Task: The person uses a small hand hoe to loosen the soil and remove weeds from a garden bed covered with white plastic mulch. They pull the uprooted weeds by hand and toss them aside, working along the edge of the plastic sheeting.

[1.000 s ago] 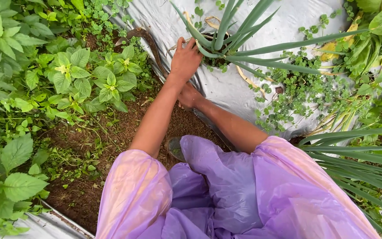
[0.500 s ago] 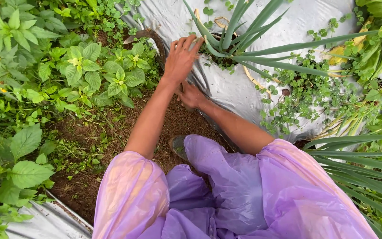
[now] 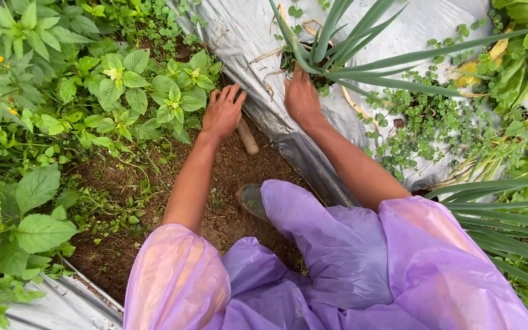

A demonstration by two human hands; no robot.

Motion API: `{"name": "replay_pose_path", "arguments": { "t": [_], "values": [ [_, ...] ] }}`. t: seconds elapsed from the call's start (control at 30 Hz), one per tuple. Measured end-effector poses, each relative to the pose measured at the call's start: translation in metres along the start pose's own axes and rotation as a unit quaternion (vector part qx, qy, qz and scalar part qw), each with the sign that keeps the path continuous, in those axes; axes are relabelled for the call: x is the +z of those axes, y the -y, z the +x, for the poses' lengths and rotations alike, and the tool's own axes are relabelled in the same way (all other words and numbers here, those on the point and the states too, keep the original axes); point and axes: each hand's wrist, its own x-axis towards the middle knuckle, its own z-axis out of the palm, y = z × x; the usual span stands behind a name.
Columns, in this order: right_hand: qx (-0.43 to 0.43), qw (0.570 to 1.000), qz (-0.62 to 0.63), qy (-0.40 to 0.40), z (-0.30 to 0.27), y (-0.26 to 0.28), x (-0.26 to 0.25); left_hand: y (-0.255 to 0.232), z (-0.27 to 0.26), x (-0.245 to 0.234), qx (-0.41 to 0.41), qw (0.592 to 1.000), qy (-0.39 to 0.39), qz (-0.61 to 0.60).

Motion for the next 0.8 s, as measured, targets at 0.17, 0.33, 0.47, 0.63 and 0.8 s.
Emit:
{"name": "replay_pose_path", "arguments": {
  "t": [0.17, 0.33, 0.47, 0.63, 0.8],
  "values": [
    [0.069, 0.989, 0.129, -0.008, 0.028, -0.002, 0.0, -0.002, -0.01, -0.024, -0.065, 0.99, 0.106, -0.072],
    [0.117, 0.979, 0.17, 0.012, 0.04, -0.001, 0.006, 0.0, -0.028, -0.044, -0.102, 0.982, 0.127, -0.097],
    [0.081, 0.987, 0.136, -0.04, 0.057, -0.015, 0.016, 0.002, -0.034, -0.048, -0.101, 0.981, 0.113, -0.118],
    [0.069, 0.986, 0.143, -0.057, 0.07, -0.023, 0.023, 0.002, -0.039, -0.048, -0.102, 0.977, 0.123, -0.142],
    [0.095, 0.983, 0.139, -0.07, 0.067, -0.024, 0.025, 0.003, -0.038, -0.04, -0.096, 0.979, 0.116, -0.137]
  ]
}}
